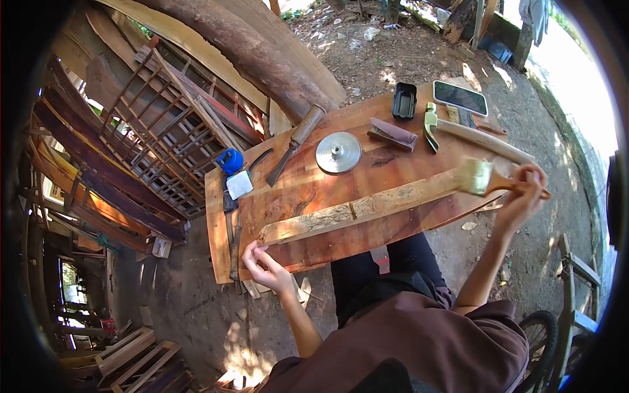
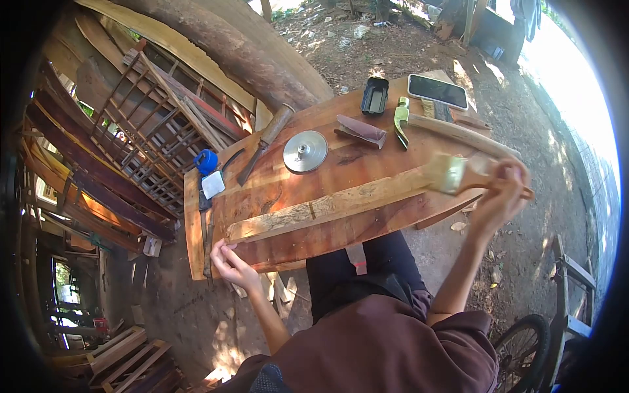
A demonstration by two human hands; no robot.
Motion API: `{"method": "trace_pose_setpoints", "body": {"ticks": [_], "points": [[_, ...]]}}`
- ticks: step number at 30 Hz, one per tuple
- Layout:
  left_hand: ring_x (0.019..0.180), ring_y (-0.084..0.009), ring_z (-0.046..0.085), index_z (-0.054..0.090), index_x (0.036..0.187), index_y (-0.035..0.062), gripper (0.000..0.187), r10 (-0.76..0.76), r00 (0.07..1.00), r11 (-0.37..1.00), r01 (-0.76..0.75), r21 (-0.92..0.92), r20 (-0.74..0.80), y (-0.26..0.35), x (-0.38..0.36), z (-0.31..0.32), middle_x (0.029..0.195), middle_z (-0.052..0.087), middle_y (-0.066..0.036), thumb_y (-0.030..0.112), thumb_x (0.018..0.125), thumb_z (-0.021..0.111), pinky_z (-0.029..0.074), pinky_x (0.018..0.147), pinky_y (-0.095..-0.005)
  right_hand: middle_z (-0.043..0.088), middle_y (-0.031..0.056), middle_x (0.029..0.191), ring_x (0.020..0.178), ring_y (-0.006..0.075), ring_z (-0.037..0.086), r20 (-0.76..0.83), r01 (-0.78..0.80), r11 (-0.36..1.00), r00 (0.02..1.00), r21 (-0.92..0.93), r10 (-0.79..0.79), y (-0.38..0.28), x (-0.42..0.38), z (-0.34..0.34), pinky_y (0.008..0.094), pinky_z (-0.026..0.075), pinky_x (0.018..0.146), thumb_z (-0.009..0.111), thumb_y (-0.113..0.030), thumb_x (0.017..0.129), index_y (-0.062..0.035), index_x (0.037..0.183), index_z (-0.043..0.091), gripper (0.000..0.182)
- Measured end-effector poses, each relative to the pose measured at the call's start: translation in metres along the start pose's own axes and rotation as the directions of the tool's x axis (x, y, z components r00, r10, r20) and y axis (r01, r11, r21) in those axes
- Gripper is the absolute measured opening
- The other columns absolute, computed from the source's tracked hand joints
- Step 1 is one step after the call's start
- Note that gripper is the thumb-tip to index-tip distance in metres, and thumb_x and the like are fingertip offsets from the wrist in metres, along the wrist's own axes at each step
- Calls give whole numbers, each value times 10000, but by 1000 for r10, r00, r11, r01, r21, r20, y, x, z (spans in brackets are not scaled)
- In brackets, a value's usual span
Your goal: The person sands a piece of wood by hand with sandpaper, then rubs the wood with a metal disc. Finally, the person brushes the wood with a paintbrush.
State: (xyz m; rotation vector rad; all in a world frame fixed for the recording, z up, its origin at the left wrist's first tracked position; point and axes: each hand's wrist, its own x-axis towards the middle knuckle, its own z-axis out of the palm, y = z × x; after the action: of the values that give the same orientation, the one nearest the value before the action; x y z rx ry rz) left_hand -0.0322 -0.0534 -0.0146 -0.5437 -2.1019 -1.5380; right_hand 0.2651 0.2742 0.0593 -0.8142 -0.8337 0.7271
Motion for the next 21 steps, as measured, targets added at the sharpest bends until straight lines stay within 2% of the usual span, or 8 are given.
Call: {"method": "trace_pose_setpoints", "body": {"ticks": [2, 5, 7, 10, 11, 15, 18, 21], "points": [[860, -178, 603, 596, 1146, -23, 188, 8, 1000, 1000, -8, 16, -14, 0, 0, 1, 1025, 622, -97, 97, 1066, 474, 475, 775, -324, 646, 51, 869, 669, 60, 529, -113, 1, 998, 994, -58, -8, 3, 32, -31, 211, 458, 575, 512, -130, 975, -39, 989, 689, 199], [848, -159, 576, 602, 1130, -25, 184, 36, 999, 999, -35, 33, -36, -1, 0, 2, 1020, 610, -77, 88, 1064, 474, 467, 793, -322, 685, 86, 905, 761, 80, 619, -161, 267, 948, 942, -172, -294, 5, 62, -60, 234, 511, 614, 522, -158, 989, -38, 970, 691, 209], [860, -167, 588, 604, 1136, -24, 188, 35, 999, 998, -34, 50, -23, -1, 0, 2, 1032, 621, -82, 94, 1064, 477, 479, 789, -325, 708, 120, 952, 905, 146, 681, -36, 335, 898, 933, -287, -359, -12, 52, -47, 274, 562, 699, 511, -152, 1002, -22, 956, 688, 225], [875, -176, 600, 609, 1142, -24, 192, 34, 999, 997, -33, 68, -11, -3, 1, -1, 1045, 631, -89, 97, 1062, 482, 494, 788, -326, 714, 151, 1081, 1017, 254, 686, 510, 827, 551, 525, -114, -682, -4, 32, 2, 359, 580, 841, 500, -41, 972, -56, 1032, 714, 222], [878, -175, 599, 611, 1142, -24, 192, 26, 1000, 997, -25, 68, -13, -3, 1, 0, 1047, 631, -90, 94, 1062, 483, 497, 790, -325, 708, 147, 1105, 1000, 249, 688, 624, 625, 777, 637, -75, -453, -26, 6, 28, 353, 569, 840, 552, 26, 904, -63, 1091, 699, 254], [962, -205, 643, 569, 1184, -27, 173, 56, 997, 996, -59, -69, -51, 2, 2, 5, 1106, 648, -134, 45, 1046, 494, 520, 848, -332, 696, 136, 1039, 877, 274, 728, 929, 277, 946, 366, -166, 55, -47, -71, 98, 376, 572, 736, 627, -44, 881, -45, 1123, 620, 243], [1015, -234, 665, 548, 1191, -34, 173, 59, 995, 992, -67, -103, -74, -5, 0, 5, 1132, 655, -169, 3, 1029, 501, 531, 898, -352, 682, 152, 1028, 830, 320, 728, 993, 290, 957, 105, 25, -58, -41, -140, 123, 436, 580, 718, 675, -132, 914, -39, 1179, 558, 305], [994, -247, 684, 551, 1169, -47, 162, 51, 994, 996, -57, -63, -96, -9, -3, 4, 1096, 665, -189, -24, 1018, 499, 543, 897, -354, 633, 132, 977, 757, 325, 712, 972, 251, 943, 23, 219, -232, -52, -204, 139, 443, 568, 623, 675, -193, 904, -56, 1130, 526, 303]]}}
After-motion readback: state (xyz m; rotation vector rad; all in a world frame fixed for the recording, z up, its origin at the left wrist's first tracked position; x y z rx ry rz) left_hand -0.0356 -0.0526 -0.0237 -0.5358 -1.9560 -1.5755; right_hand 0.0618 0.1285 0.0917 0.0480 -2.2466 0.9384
